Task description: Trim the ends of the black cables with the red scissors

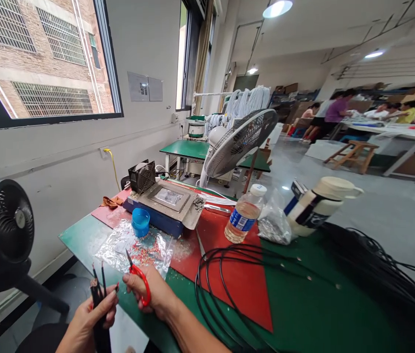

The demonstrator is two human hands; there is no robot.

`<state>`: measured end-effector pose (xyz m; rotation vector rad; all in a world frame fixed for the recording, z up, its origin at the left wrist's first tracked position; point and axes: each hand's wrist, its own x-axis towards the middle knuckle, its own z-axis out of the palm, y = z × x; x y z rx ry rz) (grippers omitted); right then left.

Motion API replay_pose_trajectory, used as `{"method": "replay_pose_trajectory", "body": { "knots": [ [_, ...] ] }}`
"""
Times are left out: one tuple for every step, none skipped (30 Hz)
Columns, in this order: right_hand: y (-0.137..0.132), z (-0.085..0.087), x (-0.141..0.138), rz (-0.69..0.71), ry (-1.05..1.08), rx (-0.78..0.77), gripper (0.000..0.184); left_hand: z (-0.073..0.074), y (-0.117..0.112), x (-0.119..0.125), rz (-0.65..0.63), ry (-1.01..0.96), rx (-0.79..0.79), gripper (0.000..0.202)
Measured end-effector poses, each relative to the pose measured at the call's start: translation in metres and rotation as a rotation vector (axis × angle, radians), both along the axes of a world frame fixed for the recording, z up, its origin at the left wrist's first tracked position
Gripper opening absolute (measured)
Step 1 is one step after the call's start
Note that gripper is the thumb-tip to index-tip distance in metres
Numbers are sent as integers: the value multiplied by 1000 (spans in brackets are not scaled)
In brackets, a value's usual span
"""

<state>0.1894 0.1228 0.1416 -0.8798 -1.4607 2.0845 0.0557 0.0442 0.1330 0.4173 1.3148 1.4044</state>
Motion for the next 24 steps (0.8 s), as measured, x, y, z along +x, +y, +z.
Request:
{"method": "replay_pose_trajectory", "body": {
  "knots": [
    [-1, 1, 0, 7, 33, -20, 44, -2, -1, 1, -16, 8, -5, 38],
    [-1, 1, 0, 16, 56, -30, 44, -4, -2, 2, -29, 16, -9, 38],
    [-2, 2, 0, 24, 72, -36, 44, -5, -2, 2, -36, 19, -10, 37],
    [-2, 2, 0, 30, 79, -38, 44, -5, -3, 3, -39, 19, -8, 37],
    [-2, 3, 0, 35, 78, -39, 44, -5, -3, 4, -36, 14, -5, 36],
    [-2, 3, 0, 38, 72, -37, 44, -4, -3, 5, -29, 9, -2, 35],
    [-2, 3, 0, 36, 63, -25, 43, -3, -4, 5, -18, 7, -4, 34],
    [-2, 3, 0, 33, 54, -6, 43, -3, -4, 6, -5, 8, -8, 35],
    [-2, 2, 0, 30, 46, 19, 43, -3, -4, 6, 8, 15, -13, 36],
    [-2, 1, -1, 29, 40, 50, 43, -3, -4, 7, 21, 23, -16, 37],
    [-2, 0, -1, 31, 36, 80, 43, -4, -4, 7, 34, 30, -16, 37],
    [-3, 0, -1, 35, 31, 107, 42, -5, -4, 7, 43, 34, -15, 37],
    [-3, -1, -1, 39, 26, 127, 41, -6, -4, 6, 46, 36, -12, 37],
    [-4, -1, -1, 42, 24, 140, 40, -7, -4, 6, 44, 37, -9, 36],
    [-4, 0, -1, 47, 24, 143, 40, -8, -5, 6, 37, 39, -7, 35],
    [-5, 0, -1, 54, 31, 130, 39, -8, -5, 5, 30, 41, -1, 34],
    [-6, 1, -1, 67, 44, 100, 39, -8, -6, 5, 23, 44, 6, 34],
    [-7, 1, -1, 84, 61, 51, 40, -7, -7, 5, 19, 46, 14, 33],
    [-8, 1, -2, 106, 78, -13, 41, -5, -7, 5, 16, 43, 26, 33],
    [-9, 1, -3, 126, 95, -85, 42, -4, -8, 5, 14, 37, 40, 33],
    [-10, 0, -4, 142, 111, -155, 42, -2, -9, 6, 13, 28, 52, 33],
    [-10, -1, -5, 148, 124, -217, 42, -1, -9, 6, 11, 18, 62, 33],
    [-11, -2, -6, 149, 132, -273, 41, 0, -9, 6, 7, 10, 68, 33],
    [-11, -4, -7, 143, 133, -318, 40, 0, -9, 6, 3, 5, 73, 34]
  ]
}}
